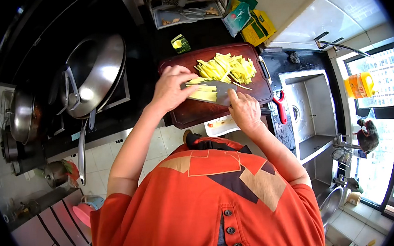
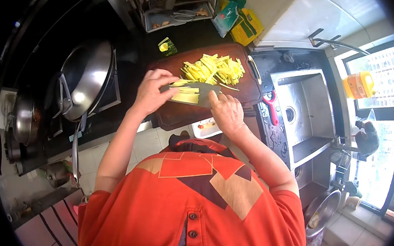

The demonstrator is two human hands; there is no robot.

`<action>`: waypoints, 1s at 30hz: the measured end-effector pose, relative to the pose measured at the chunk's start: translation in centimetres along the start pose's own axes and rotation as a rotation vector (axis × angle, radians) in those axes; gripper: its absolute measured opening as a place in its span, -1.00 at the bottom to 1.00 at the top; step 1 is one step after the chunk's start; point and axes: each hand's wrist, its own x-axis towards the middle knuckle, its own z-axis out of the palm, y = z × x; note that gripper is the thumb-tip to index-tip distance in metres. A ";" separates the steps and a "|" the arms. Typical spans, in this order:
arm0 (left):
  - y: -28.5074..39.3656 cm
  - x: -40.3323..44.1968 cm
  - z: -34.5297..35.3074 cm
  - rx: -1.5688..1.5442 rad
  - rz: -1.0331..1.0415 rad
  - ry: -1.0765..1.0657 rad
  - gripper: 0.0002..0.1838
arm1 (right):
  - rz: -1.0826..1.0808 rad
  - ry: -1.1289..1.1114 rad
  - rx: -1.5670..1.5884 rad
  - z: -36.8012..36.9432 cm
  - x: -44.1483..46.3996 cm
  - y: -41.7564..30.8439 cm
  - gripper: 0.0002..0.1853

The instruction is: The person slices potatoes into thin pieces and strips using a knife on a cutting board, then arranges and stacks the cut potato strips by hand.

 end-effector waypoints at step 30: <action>-2.4 -1.1 3.8 0.047 0.285 -0.387 -0.55 | -0.161 0.053 -0.046 3.6 -1.1 0.6 -0.64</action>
